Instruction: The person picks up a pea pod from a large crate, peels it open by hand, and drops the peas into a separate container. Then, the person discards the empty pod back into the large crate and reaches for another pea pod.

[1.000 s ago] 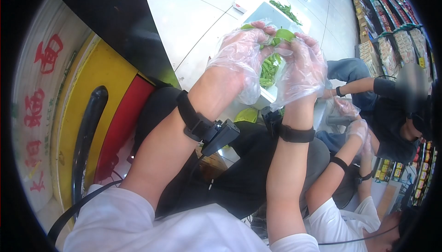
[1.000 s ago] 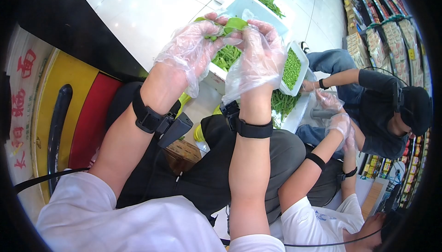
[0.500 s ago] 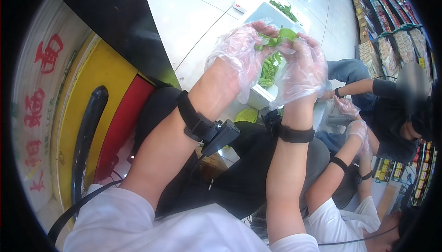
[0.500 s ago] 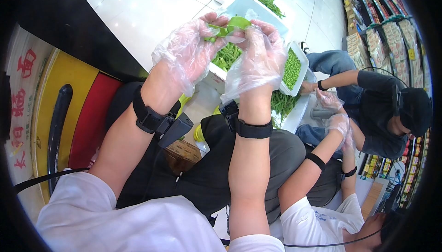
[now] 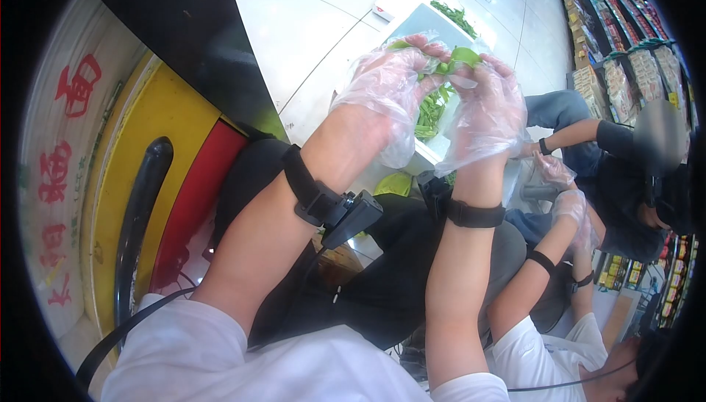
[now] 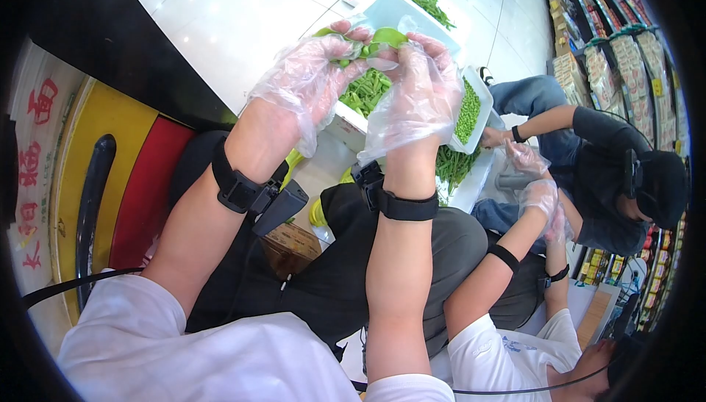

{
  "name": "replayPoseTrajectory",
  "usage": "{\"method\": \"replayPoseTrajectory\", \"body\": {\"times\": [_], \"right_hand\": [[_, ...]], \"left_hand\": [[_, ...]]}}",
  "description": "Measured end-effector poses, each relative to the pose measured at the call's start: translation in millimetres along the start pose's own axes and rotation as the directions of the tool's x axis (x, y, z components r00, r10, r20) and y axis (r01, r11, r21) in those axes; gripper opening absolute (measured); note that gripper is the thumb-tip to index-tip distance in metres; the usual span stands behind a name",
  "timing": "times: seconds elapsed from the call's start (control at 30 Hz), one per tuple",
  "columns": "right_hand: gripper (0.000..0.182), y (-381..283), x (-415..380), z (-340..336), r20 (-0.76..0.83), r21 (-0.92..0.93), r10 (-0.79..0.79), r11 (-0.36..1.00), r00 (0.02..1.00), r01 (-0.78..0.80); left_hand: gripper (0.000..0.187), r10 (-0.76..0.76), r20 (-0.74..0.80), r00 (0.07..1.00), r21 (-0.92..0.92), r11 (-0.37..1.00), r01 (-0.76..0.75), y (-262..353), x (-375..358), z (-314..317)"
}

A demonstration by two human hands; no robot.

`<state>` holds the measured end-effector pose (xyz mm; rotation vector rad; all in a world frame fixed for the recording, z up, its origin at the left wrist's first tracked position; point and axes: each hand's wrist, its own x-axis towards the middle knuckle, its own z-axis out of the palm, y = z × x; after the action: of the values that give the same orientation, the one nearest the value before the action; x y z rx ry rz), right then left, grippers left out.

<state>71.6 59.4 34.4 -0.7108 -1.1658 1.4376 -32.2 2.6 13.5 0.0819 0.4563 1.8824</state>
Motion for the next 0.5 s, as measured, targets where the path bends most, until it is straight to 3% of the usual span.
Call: {"method": "replayPoseTrajectory", "body": {"times": [0.1,0.2,0.43,0.5], "right_hand": [[0.013,1.7,-1.2,0.8,0.038,-0.093,-0.064,0.993,0.997,0.067],[0.013,-2.2,-4.0,0.5,0.042,-0.123,-0.057,0.990,0.998,0.061],[0.013,4.6,-25.8,-38.0,0.055,-0.130,-0.063,0.989,0.997,0.070],[0.013,6.7,-21.1,-35.2,0.048,-0.141,-0.060,0.988,0.997,0.066]], "left_hand": [[0.022,0.007,0.107,0.994,-0.043,0.999,-0.003,-1.6,3.1,-8.5],[0.017,0.047,0.118,0.992,0.012,0.999,-0.048,-6.1,4.1,-8.6],[0.022,0.033,0.054,0.998,0.042,0.998,-0.035,-43.9,-16.1,-18.3],[0.016,-0.007,0.043,0.999,-0.072,0.997,0.010,-39.2,-13.9,-19.4]]}}
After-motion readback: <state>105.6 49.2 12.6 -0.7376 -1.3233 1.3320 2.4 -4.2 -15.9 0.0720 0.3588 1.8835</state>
